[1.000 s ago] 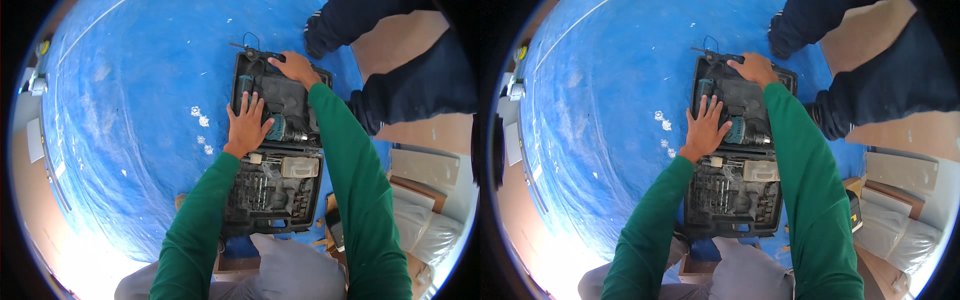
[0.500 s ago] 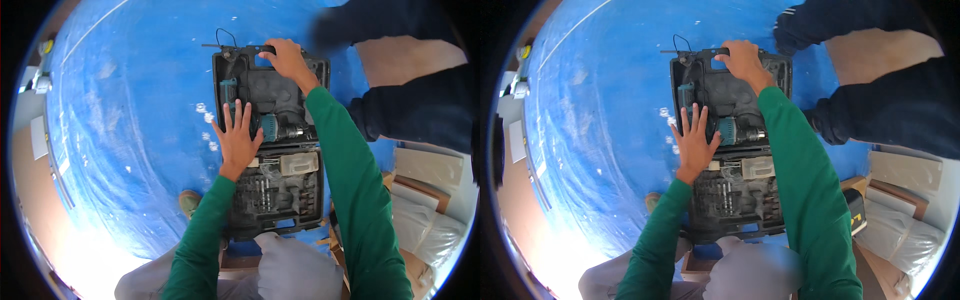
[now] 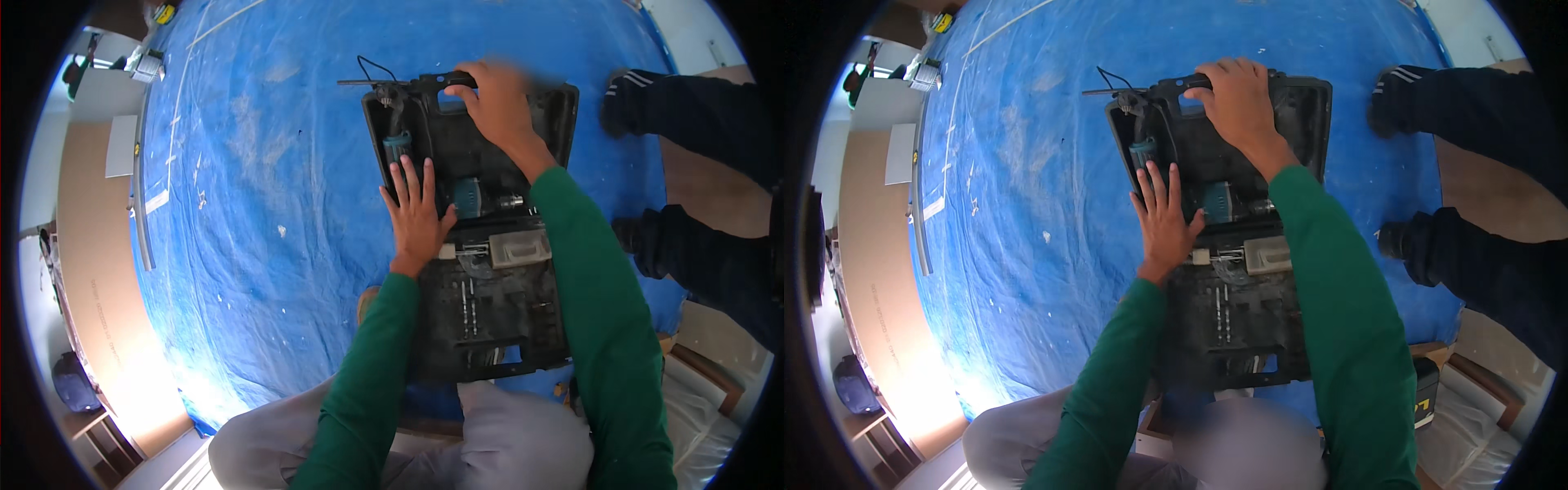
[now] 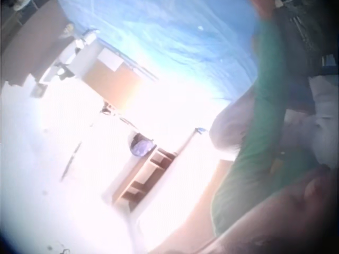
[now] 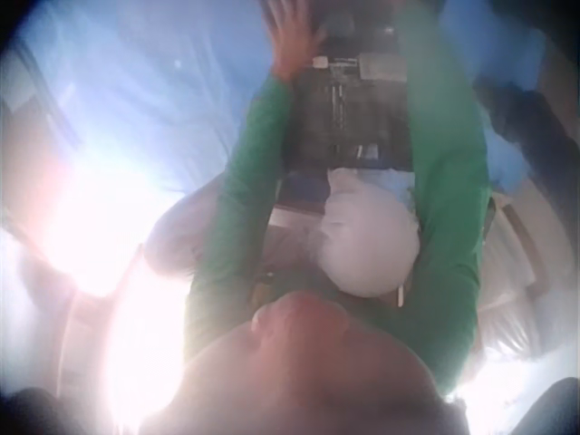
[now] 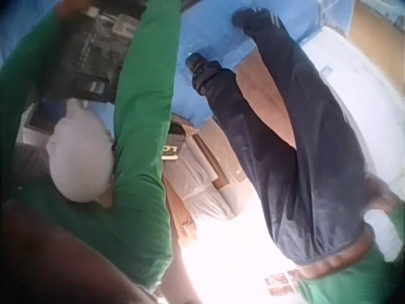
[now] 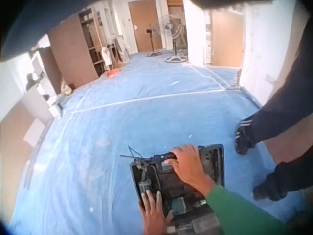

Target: The person wraps a power cord around a drill, places the drill into a plastic carrying case, and closes the case by securing the latches.

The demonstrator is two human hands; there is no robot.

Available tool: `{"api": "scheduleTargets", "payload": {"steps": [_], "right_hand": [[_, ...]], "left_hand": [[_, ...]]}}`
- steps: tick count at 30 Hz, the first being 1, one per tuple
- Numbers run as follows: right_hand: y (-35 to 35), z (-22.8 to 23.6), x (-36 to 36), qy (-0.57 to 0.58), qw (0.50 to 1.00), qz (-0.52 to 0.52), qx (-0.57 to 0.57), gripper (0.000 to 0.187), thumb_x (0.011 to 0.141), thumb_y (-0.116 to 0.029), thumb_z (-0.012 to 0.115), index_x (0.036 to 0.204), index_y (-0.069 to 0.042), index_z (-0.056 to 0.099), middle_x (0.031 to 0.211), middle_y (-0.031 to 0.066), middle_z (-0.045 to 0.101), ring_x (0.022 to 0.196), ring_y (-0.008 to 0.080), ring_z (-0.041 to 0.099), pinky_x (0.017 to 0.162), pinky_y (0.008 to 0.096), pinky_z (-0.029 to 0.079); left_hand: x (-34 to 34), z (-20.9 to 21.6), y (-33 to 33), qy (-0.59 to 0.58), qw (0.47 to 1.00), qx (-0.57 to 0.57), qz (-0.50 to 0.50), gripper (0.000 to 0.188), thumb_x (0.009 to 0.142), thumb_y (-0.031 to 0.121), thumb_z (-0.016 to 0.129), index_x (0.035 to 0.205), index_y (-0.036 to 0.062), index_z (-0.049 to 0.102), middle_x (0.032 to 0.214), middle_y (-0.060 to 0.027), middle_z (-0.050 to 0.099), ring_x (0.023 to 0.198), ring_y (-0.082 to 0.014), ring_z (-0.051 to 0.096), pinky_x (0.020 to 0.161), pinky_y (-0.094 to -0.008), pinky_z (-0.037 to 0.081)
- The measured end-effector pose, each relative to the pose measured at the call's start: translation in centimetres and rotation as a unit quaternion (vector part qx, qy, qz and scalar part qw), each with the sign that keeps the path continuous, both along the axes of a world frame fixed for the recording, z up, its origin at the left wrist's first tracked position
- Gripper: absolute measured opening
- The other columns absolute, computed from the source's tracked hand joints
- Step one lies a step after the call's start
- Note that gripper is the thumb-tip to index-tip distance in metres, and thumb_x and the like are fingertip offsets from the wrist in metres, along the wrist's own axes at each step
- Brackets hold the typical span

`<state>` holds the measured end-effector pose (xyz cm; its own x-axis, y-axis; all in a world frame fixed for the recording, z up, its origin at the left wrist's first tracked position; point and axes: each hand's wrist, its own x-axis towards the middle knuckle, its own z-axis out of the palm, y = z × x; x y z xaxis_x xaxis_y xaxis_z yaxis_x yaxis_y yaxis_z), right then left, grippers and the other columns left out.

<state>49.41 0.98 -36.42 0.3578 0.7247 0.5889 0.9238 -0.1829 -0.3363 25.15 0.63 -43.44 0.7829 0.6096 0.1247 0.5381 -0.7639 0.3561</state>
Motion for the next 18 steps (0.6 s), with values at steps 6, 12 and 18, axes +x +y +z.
{"api": "scheduleTargets", "payload": {"steps": [6, 12, 18], "right_hand": [[1.1, -0.5, 0.7, 0.04, 0.997, -0.035, -0.052, 0.044, 0.084, -0.043, 0.079, 0.109, -0.008, 0.072, 0.099, 0.0106, 0.068, 0.102, 0.0309, 0.06, 0.096, 0.046, 0.039], [0.7, 1.0, -0.5, 0.044, 0.994, -0.057, -0.081, 0.048, 0.082, -0.047, 0.081, 0.11, -0.01, 0.07, 0.102, 0.01, 0.065, 0.104, 0.033, 0.058, 0.1, 0.0471, 0.038], [0.8, 0.8, 0.4, 0.055, 0.995, -0.039, -0.07, 0.039, 0.085, -0.04, 0.08, 0.108, -0.01, 0.069, 0.1, 0.0079, 0.064, 0.102, 0.0309, 0.057, 0.098, 0.0456, 0.037]], "left_hand": [[0.1, 0.1, 2.9, -0.006, 0.999, -0.022, -0.035, 0.093, 0.085, 0.035, 0.077, 0.161, 0.0076, 0.029, 0.169, -0.0258, 0.009, 0.156, -0.0474, 0.007, 0.121, -0.0646, 0.017], [2.2, 3.2, 7.3, -0.242, 0.969, -0.03, 0.03, 0.078, 0.09, 0.031, 0.077, 0.153, 0.0044, 0.041, 0.153, -0.0249, 0.042, 0.142, -0.047, 0.037, 0.116, -0.0555, 0.032], [5.8, 11.2, 18.1, -0.132, 0.989, -0.012, -0.067, 0.053, 0.092, 0.027, 0.074, 0.134, -0.0005, 0.059, 0.131, -0.0232, 0.062, 0.121, -0.0408, 0.058, 0.101, -0.0472, 0.046]]}}
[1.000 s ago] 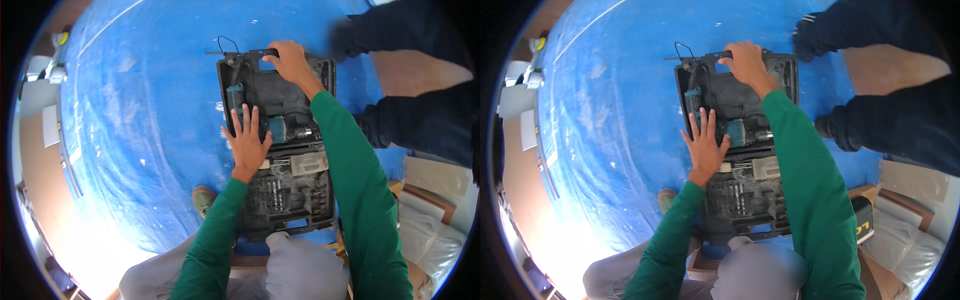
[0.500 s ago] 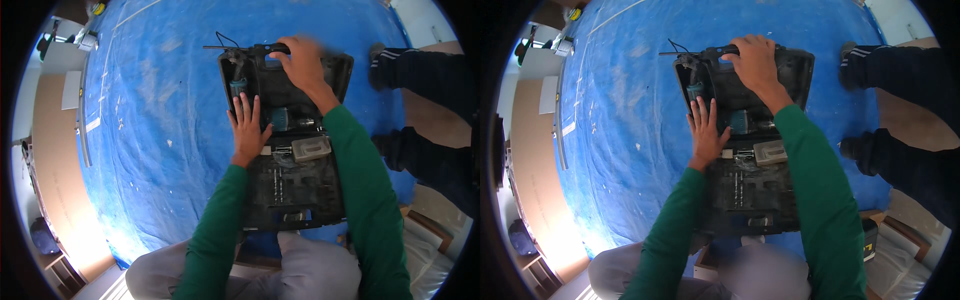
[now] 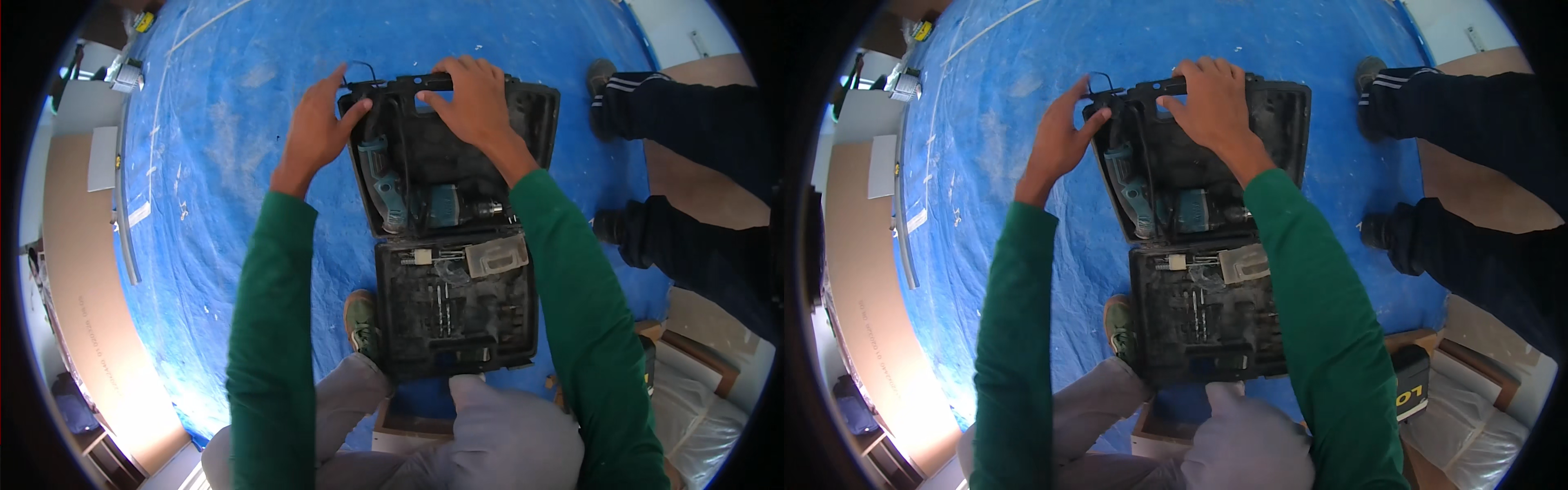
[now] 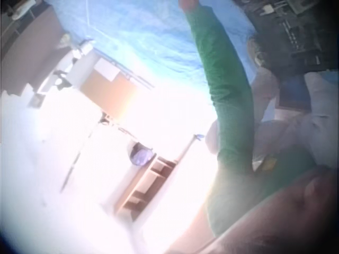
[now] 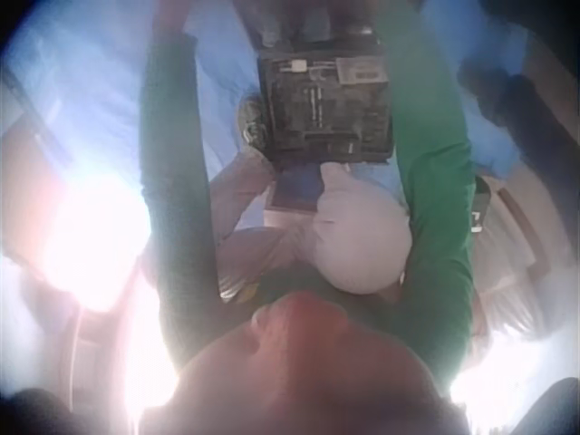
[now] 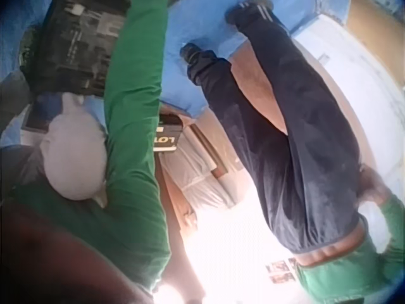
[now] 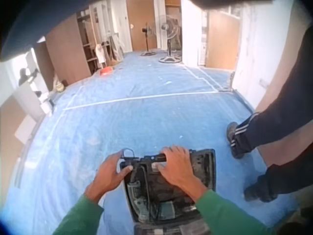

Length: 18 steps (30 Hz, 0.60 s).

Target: The person wraps a power cord around a drill, places the drill into a plastic carrying case, and closes the case by securing the latches.

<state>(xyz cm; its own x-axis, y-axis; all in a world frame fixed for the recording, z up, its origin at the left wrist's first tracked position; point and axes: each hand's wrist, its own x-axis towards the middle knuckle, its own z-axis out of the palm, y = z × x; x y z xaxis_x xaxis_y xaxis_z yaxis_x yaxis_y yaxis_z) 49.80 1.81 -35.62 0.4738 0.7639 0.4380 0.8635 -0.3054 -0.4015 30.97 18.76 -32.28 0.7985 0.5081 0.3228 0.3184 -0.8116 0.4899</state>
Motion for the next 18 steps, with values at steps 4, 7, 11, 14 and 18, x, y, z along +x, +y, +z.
{"api": "scheduleTargets", "payload": {"steps": [4, 7, 11, 14, 18], "right_hand": [[0.0, 0.5, -0.3, 0.031, 0.999, 0.001, -0.038, 0.041, 0.083, -0.036, 0.082, 0.111, -0.009, 0.07, 0.101, 0.0082, 0.065, 0.106, 0.0295, 0.058, 0.1, 0.0448, 0.038], [-0.4, 0.6, -0.6, 0.043, 0.998, -0.012, -0.052, 0.039, 0.084, -0.035, 0.081, 0.112, -0.009, 0.071, 0.1, 0.0085, 0.065, 0.104, 0.0293, 0.059, 0.1, 0.0449, 0.038], [-0.1, 0.8, -0.7, 0.025, 0.999, -0.019, -0.041, 0.04, 0.084, -0.034, 0.081, 0.113, -0.008, 0.072, 0.1, 0.0095, 0.065, 0.103, 0.0301, 0.059, 0.1, 0.0454, 0.04], [-0.5, 1.2, -0.9, 0.017, 0.999, -0.025, -0.043, 0.04, 0.084, -0.033, 0.082, 0.114, -0.009, 0.073, 0.101, 0.0107, 0.066, 0.105, 0.0311, 0.059, 0.1, 0.0455, 0.04], [0.0, 1.2, -1.0, 0.045, 0.997, -0.028, -0.054, 0.04, 0.083, -0.033, 0.082, 0.115, -0.01, 0.075, 0.103, 0.011, 0.067, 0.106, 0.0313, 0.06, 0.101, 0.0456, 0.041]], "left_hand": [[-0.8, 0.9, 1.1, 0.088, 0.996, -0.029, 0.01, 0.03, 0.09, 0.02, 0.074, 0.112, -0.0008, 0.072, 0.104, -0.0205, 0.072, 0.092, -0.0371, 0.07, 0.08, -0.0458, 0.053], [-1.7, 0.0, -1.6, 0.013, 0.997, -0.029, 0.07, 0.023, 0.089, 0.015, 0.073, 0.104, -0.0017, 0.074, 0.089, -0.0195, 0.074, 0.077, -0.0367, 0.071, 0.071, -0.0455, 0.054], [-2.2, 0.7, -6.9, -0.035, 0.981, -0.103, 0.16, 0.02, 0.09, 0.011, 0.07, 0.103, -0.005, 0.073, 0.081, -0.0213, 0.072, 0.072, -0.0356, 0.071, 0.065, -0.0419, 0.054], [-1.8, -0.1, -11.4, -0.072, 0.967, -0.135, 0.202, 0.02, 0.091, 0.009, 0.069, 0.104, -0.0063, 0.072, 0.08, -0.0209, 0.071, 0.069, -0.0328, 0.071, 0.062, -0.0394, 0.053], [-1.4, -4.5, -13.6, -0.129, 0.962, -0.107, 0.216, 0.027, 0.092, 0.009, 0.071, 0.114, -0.0073, 0.069, 0.075, -0.0151, 0.071, 0.067, -0.0226, 0.071, 0.062, -0.0349, 0.053]]}}
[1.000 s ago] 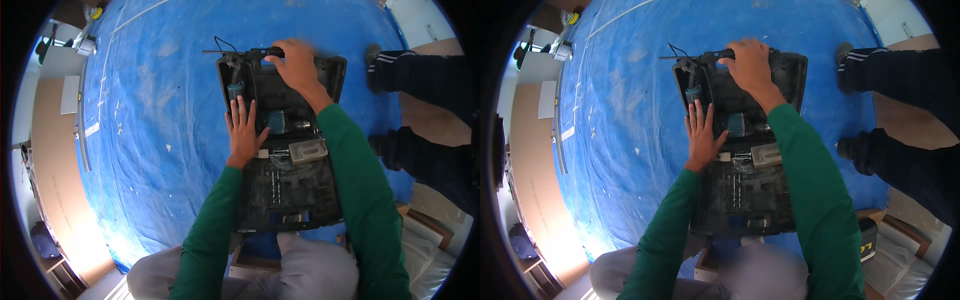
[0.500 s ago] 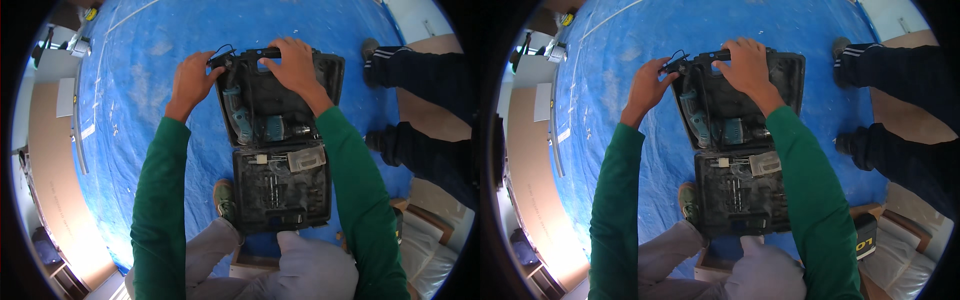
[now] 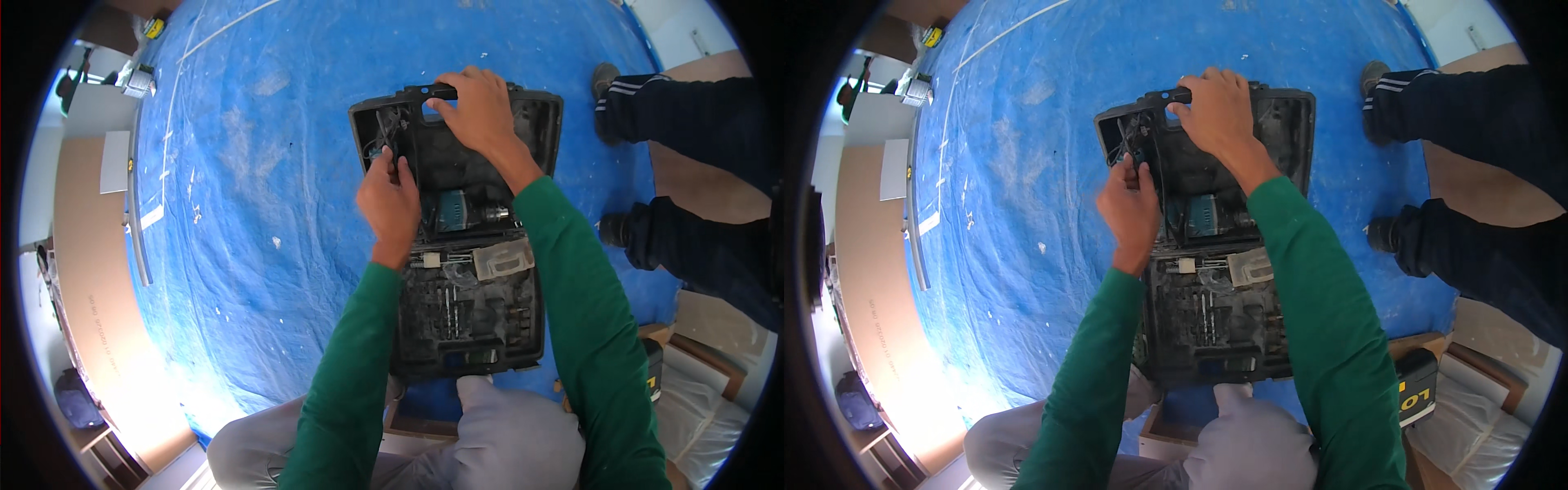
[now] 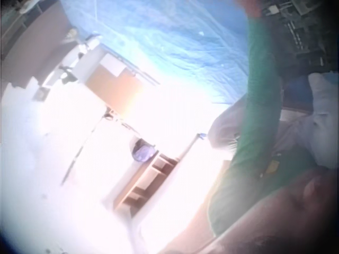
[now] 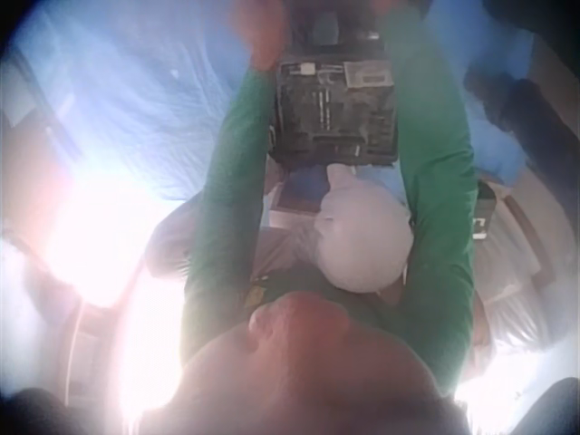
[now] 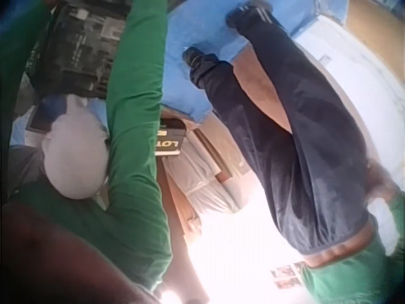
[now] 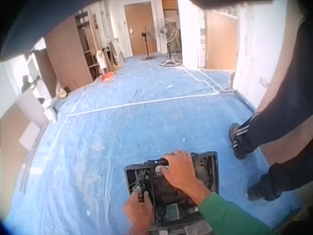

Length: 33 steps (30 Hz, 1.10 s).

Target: The person wraps a power cord around a drill, places the drill into a plastic carrying case, and closes the case by securing the latches.

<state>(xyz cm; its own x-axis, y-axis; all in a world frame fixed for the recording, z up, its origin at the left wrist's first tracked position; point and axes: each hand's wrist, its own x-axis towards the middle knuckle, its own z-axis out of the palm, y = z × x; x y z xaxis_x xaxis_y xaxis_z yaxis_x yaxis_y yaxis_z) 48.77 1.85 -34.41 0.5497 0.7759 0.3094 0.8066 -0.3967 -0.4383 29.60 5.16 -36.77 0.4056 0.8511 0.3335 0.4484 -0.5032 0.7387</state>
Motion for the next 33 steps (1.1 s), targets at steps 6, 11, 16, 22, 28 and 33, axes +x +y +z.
{"api": "scheduleTargets", "payload": {"steps": [6, 11, 16, 22, 28, 33], "right_hand": [[-0.4, -0.8, 0.6, -0.014, 1.0, 0.01, -0.005, 0.041, 0.084, -0.035, 0.081, 0.116, -0.011, 0.075, 0.103, 0.0103, 0.068, 0.106, 0.0312, 0.061, 0.101, 0.0461, 0.041], [-0.3, -1.0, 0.6, -0.012, 1.0, 0.022, 0.005, 0.04, 0.084, -0.035, 0.08, 0.116, -0.011, 0.074, 0.102, 0.0101, 0.067, 0.106, 0.0316, 0.06, 0.101, 0.0465, 0.041], [-0.6, -0.3, 0.4, -0.01, 0.999, 0.032, -0.003, 0.039, 0.085, -0.034, 0.08, 0.115, -0.011, 0.074, 0.105, 0.0111, 0.068, 0.108, 0.0318, 0.06, 0.102, 0.0467, 0.041], [-0.3, -0.5, 0.6, -0.022, 0.999, 0.03, -0.001, 0.038, 0.085, -0.034, 0.078, 0.116, -0.012, 0.074, 0.105, 0.0115, 0.067, 0.107, 0.0318, 0.06, 0.103, 0.0467, 0.041], [-0.4, -0.1, 0.7, -0.018, 0.999, 0.041, -0.011, 0.038, 0.088, -0.033, 0.077, 0.121, -0.014, 0.072, 0.102, 0.0106, 0.065, 0.103, 0.0328, 0.06, 0.1, 0.0483, 0.042], [-0.2, 0.0, 0.4, -0.031, 0.999, 0.031, -0.015, 0.034, 0.087, -0.031, 0.076, 0.115, -0.013, 0.074, 0.104, 0.0106, 0.067, 0.106, 0.0318, 0.061, 0.102, 0.0461, 0.042]], "left_hand": [[0.9, -1.5, -0.9, -0.058, 0.994, -0.09, 0.021, 0.024, 0.095, 0.006, 0.068, 0.114, -0.0058, 0.061, 0.074, -0.0146, 0.069, 0.067, -0.0217, 0.07, 0.059, -0.0349, 0.052], [-0.2, -2.2, 2.2, 0.002, 0.997, -0.082, 0.004, 0.021, 0.097, 0.01, 0.065, 0.114, -0.0014, 0.06, 0.076, -0.0157, 0.068, 0.064, -0.0264, 0.068, 0.059, -0.0391, 0.05], [-2.4, -0.3, 5.6, 0.042, 0.987, -0.144, -0.049, 0.027, 0.095, 0.015, 0.067, 0.118, -0.0004, 0.062, 0.084, -0.0136, 0.072, 0.068, -0.0233, 0.069, 0.064, -0.0375, 0.052], [-0.5, 1.7, 5.2, 0.103, 0.991, -0.026, -0.077, 0.059, 0.08, 0.021, 0.081, 0.131, 0.0031, 0.056, 0.099, -0.0167, 0.074, 0.084, -0.0326, 0.072, 0.071, -0.0448, 0.055], [0.5, 1.8, 7.4, 0.205, 0.964, -0.11, -0.126, 0.081, 0.071, 0.021, 0.086, 0.138, 0.0021, 0.045, 0.101, -0.0188, 0.074, 0.093, -0.0412, 0.071, 0.077, -0.0494, 0.056], [-0.1, 1.7, 8.4, 0.241, 0.952, -0.102, -0.16, 0.08, 0.07, 0.019, 0.087, 0.136, 0.0004, 0.047, 0.102, -0.0195, 0.074, 0.096, -0.0412, 0.071, 0.077, -0.0498, 0.055]]}}
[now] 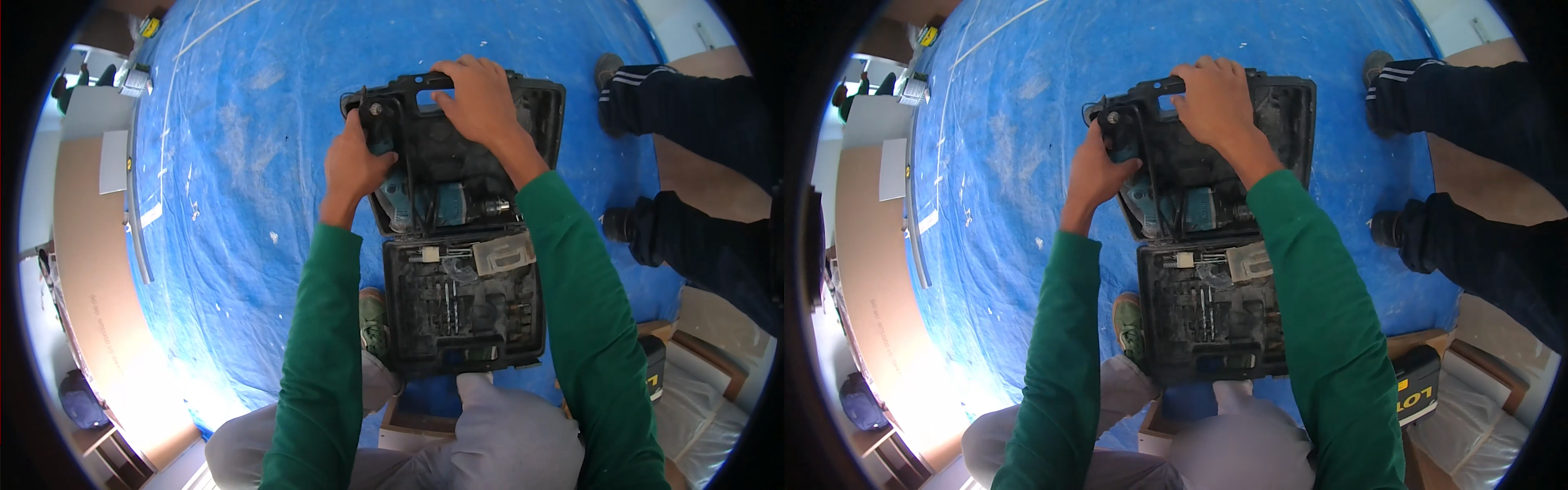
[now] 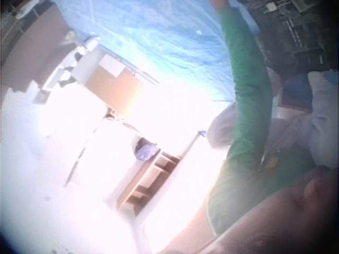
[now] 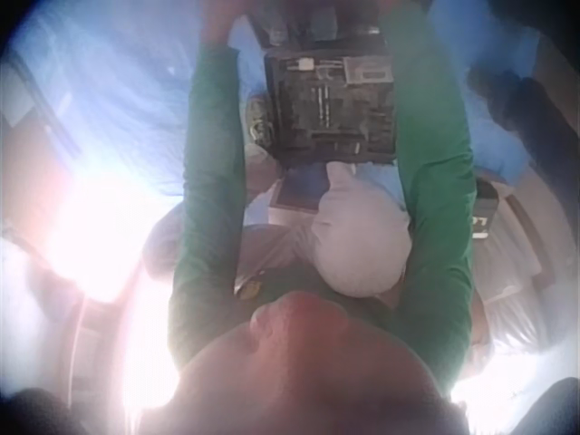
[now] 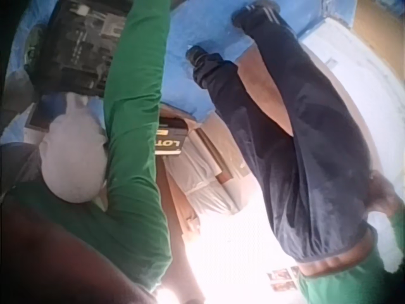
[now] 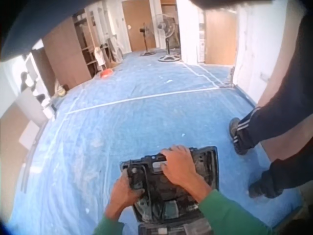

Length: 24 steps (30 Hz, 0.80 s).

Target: The person wraps a power cord around a drill, places the drill into a plastic carrying case, and closes the case by securing the latches.

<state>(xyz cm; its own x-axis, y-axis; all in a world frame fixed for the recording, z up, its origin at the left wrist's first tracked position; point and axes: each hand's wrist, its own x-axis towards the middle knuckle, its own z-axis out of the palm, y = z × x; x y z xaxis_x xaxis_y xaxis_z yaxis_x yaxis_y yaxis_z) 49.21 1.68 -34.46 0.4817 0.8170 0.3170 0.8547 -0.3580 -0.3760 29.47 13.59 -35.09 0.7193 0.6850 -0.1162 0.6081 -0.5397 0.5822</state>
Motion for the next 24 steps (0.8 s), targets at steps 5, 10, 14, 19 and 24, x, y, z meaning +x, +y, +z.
{"api": "scheduleTargets", "payload": {"steps": [5, 10, 14, 19, 24], "right_hand": [[-0.4, -0.7, 0.7, -0.006, 1.0, 0.015, 0.016, 0.036, 0.088, -0.024, 0.074, 0.122, -0.013, 0.071, 0.101, 0.0114, 0.065, 0.104, 0.0336, 0.059, 0.099, 0.0475, 0.043], [-0.4, 0.6, 0.5, -0.006, 1.0, 0.023, 0.017, 0.037, 0.087, -0.021, 0.073, 0.123, -0.012, 0.071, 0.1, 0.0112, 0.064, 0.102, 0.0336, 0.059, 0.097, 0.0479, 0.043], [-0.7, 0.2, 0.2, -0.012, 0.999, 0.014, 0.028, 0.036, 0.087, -0.022, 0.073, 0.122, -0.013, 0.071, 0.1, 0.0109, 0.063, 0.102, 0.0334, 0.059, 0.098, 0.0477, 0.043], [-0.5, 0.4, 0.1, -0.006, 0.999, 0.013, 0.032, 0.036, 0.086, -0.024, 0.075, 0.121, -0.014, 0.071, 0.1, 0.0103, 0.063, 0.103, 0.0329, 0.059, 0.1, 0.0477, 0.042], [-0.5, 0.7, -0.3, -0.008, 1.0, -0.002, 0.028, 0.037, 0.085, -0.025, 0.076, 0.12, -0.014, 0.071, 0.099, 0.0097, 0.063, 0.102, 0.0327, 0.059, 0.1, 0.0474, 0.043]], "left_hand": [[-0.9, 2.4, -2.9, -0.072, 0.997, -0.021, 0.008, 0.067, 0.079, 0.02, 0.082, 0.135, 0.0001, 0.051, 0.104, -0.0193, 0.074, 0.089, -0.0385, 0.071, 0.075, -0.048, 0.053], [-1.6, 1.9, -3.7, -0.136, 0.986, -0.035, 0.085, 0.044, 0.093, 0.025, 0.072, 0.125, -0.0009, 0.06, 0.103, -0.0189, 0.074, 0.09, -0.0312, 0.069, 0.076, -0.0425, 0.051], [-3.4, 1.9, -3.9, -0.236, 0.956, -0.12, 0.13, 0.034, 0.101, 0.031, 0.064, 0.115, -0.0003, 0.064, 0.097, -0.0105, 0.071, 0.094, -0.0189, 0.065, 0.08, -0.0365, 0.05], [-3.7, 0.3, -4.1, -0.347, 0.886, -0.254, 0.172, 0.033, 0.095, 0.031, 0.076, 0.103, 0.0027, 0.06, 0.101, -0.0046, 0.065, 0.102, -0.0126, 0.059, 0.092, -0.0318, 0.047], [-0.6, -0.5, -7.7, -0.318, 0.923, -0.095, 0.193, 0.075, 0.077, 0.013, 0.091, 0.136, -0.0023, 0.047, 0.12, -0.0189, 0.062, 0.114, -0.0245, 0.06, 0.098, -0.0359, 0.049]]}}
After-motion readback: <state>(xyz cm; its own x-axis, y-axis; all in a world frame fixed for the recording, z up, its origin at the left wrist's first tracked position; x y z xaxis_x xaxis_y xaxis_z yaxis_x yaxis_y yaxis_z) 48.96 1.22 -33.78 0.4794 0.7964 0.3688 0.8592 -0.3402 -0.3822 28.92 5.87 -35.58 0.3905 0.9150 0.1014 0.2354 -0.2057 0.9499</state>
